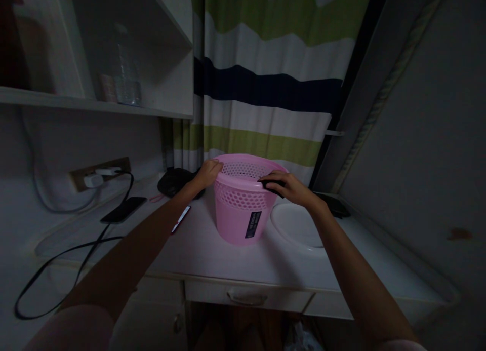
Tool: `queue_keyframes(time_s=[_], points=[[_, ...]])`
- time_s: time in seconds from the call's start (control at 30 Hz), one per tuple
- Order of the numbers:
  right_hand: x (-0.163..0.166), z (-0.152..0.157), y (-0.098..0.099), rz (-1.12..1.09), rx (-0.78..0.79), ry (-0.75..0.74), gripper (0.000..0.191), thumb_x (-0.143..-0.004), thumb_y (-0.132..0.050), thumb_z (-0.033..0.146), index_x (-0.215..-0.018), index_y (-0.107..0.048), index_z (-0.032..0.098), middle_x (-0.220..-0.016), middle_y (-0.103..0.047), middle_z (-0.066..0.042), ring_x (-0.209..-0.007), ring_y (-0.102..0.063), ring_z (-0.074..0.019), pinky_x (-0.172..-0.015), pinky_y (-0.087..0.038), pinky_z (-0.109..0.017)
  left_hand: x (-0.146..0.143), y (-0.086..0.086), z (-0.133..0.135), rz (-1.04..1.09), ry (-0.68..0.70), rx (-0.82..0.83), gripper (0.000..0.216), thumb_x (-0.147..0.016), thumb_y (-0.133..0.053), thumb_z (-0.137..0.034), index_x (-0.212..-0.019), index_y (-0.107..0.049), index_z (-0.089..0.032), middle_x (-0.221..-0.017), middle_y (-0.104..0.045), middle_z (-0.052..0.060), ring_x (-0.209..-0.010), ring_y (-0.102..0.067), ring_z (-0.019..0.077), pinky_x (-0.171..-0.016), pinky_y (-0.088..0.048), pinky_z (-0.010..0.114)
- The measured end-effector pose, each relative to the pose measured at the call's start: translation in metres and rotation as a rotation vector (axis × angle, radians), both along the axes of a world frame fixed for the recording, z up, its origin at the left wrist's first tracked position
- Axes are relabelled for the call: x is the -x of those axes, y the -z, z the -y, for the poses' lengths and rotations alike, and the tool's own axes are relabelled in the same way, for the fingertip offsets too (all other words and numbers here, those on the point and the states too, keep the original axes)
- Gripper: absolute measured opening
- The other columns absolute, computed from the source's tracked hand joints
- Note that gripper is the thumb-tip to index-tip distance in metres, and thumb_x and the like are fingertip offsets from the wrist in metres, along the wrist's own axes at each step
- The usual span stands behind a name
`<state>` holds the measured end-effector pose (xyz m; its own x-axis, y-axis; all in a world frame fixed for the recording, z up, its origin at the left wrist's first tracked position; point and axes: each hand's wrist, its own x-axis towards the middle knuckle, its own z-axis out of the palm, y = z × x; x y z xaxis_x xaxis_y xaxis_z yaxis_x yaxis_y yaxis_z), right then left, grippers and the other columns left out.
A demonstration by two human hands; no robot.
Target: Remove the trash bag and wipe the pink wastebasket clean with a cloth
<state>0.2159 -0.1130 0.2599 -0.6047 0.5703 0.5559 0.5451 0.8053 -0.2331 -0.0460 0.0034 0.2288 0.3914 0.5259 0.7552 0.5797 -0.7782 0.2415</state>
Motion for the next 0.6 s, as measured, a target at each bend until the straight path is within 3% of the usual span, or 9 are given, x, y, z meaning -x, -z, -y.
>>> queue_keyframes(time_s=[0.13, 0.43, 0.6], points=[[0.012, -0.001, 0.002, -0.007, -0.043, 0.013, 0.024, -0.083, -0.049, 0.028, -0.099, -0.063, 0.018, -0.095, -0.065, -0.007, -0.089, -0.058, -0.016, -0.08, -0.044, -0.031, 0.0, -0.001, 0.0, -0.036, -0.007, -0.006, 0.027, -0.074, -0.03, -0.021, -0.048, -0.033, -0.019, -0.05, -0.039, 0.0, -0.053, -0.038, 0.0123, -0.056, -0.031, 0.028], [0.078, 0.0, 0.001, 0.181, -0.174, 0.213, 0.03, -0.085, -0.044, 0.033, -0.105, -0.059, 0.016, -0.1, -0.063, -0.009, -0.094, -0.056, -0.0189, -0.082, -0.039, -0.031, 0.001, -0.006, 0.003, -0.081, -0.042, 0.082, 0.027, -0.074, -0.03, -0.022, -0.048, -0.037, -0.018, -0.052, -0.039, 0.0, -0.055, -0.039, 0.0122, -0.057, -0.03, 0.027], [0.068, 0.0, 0.001, 0.159, -0.153, 0.172, 0.029, -0.085, -0.044, 0.031, -0.106, -0.059, 0.017, -0.102, -0.063, -0.008, -0.095, -0.056, -0.0182, -0.083, -0.04, -0.031, 0.003, -0.007, 0.002, -0.061, 0.008, 0.15, 0.029, -0.075, -0.031, -0.025, -0.047, -0.038, -0.018, -0.052, -0.039, -0.001, -0.055, -0.039, 0.0119, -0.057, -0.03, 0.027]])
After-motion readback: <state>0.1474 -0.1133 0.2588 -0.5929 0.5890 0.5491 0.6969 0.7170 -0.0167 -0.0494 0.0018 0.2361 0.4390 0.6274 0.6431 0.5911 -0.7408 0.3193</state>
